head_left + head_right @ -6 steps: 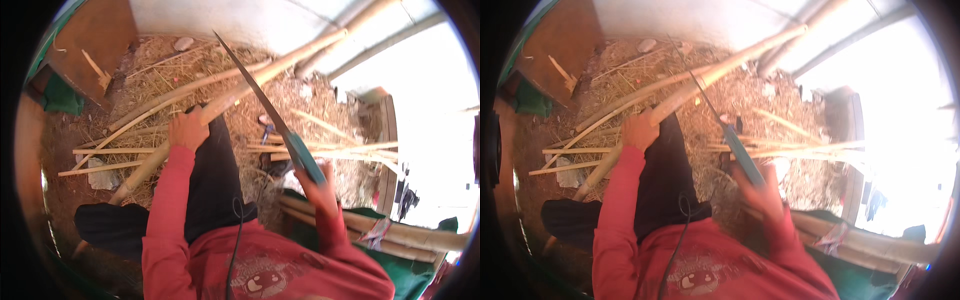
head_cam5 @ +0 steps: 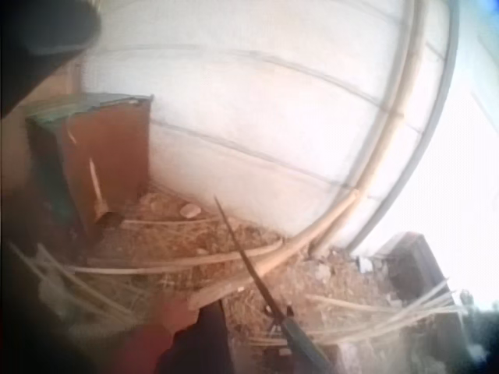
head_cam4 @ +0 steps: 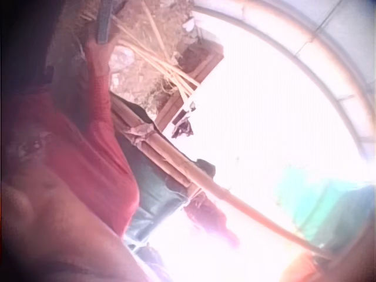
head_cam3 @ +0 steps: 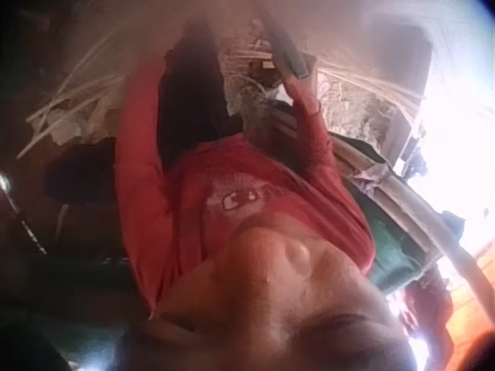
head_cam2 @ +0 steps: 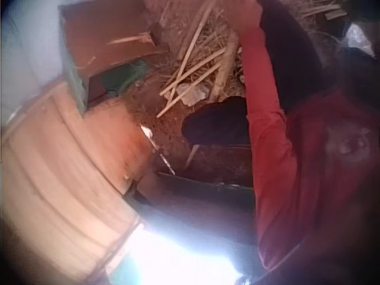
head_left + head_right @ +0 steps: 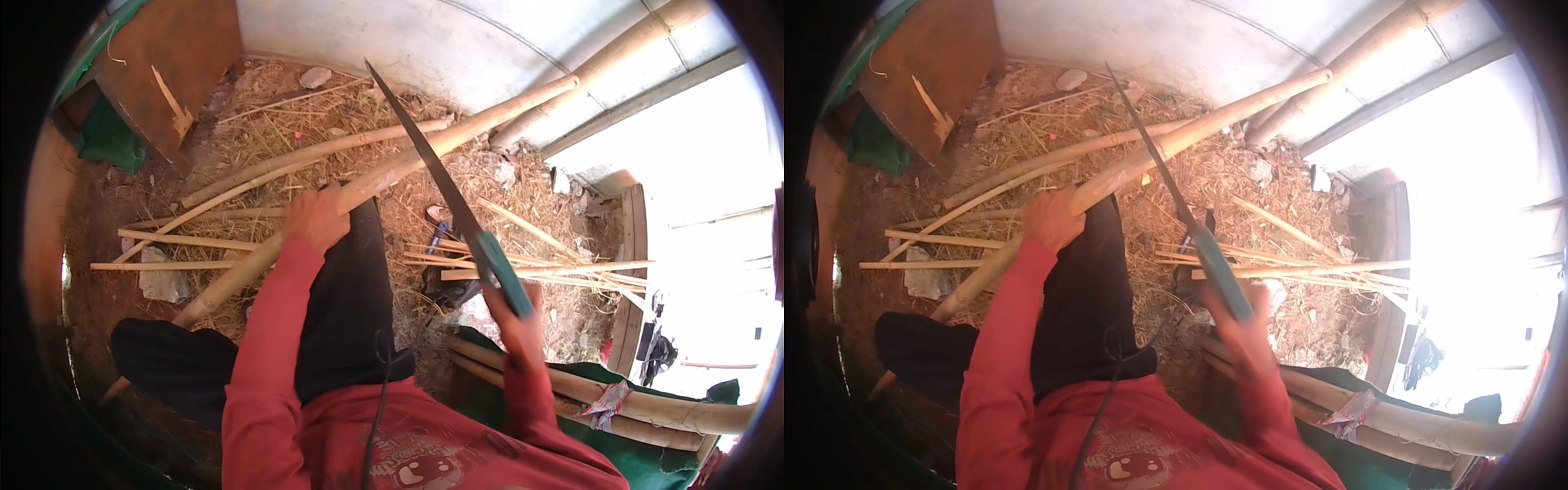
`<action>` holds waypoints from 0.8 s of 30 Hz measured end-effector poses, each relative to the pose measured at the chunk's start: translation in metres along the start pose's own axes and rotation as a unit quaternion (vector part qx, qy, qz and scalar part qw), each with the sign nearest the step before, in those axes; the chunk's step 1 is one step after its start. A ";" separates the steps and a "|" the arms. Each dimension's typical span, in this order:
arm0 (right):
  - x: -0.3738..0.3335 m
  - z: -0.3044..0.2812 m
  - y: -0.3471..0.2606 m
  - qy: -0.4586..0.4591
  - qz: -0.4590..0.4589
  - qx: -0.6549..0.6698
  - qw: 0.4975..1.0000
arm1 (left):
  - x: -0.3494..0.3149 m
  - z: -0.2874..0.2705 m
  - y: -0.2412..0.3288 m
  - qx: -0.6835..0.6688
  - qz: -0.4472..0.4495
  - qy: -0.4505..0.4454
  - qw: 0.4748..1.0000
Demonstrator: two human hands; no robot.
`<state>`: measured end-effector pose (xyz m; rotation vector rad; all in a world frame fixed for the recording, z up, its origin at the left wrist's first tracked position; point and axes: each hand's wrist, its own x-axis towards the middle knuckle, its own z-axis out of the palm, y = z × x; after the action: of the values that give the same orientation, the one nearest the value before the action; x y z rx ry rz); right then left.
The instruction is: The person sits on the ground and uses a hand saw to cut a long bamboo pole into smaller sections. They hold the pole steady with their left hand and saw with their right hand, creating multiple cut pieces that accumulate on the ground.
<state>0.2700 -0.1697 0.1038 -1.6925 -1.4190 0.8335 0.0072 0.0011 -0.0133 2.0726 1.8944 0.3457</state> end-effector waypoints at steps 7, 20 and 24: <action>-0.046 -0.037 -0.002 -0.059 -0.013 -0.156 0.986 | -0.009 0.004 -0.002 0.029 -0.006 0.025 0.999; -0.033 -0.006 0.014 0.077 -0.042 -0.100 0.991 | 0.018 -0.027 0.001 -0.084 -0.046 -0.093 0.991; -0.049 -0.023 -0.003 -0.016 0.027 0.074 0.997 | 0.009 -0.013 -0.010 -0.034 0.002 -0.067 0.997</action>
<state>0.2795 -0.2210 0.1186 -1.6171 -1.3047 0.9754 -0.0058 0.0121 -0.0058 2.0022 1.7762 0.2607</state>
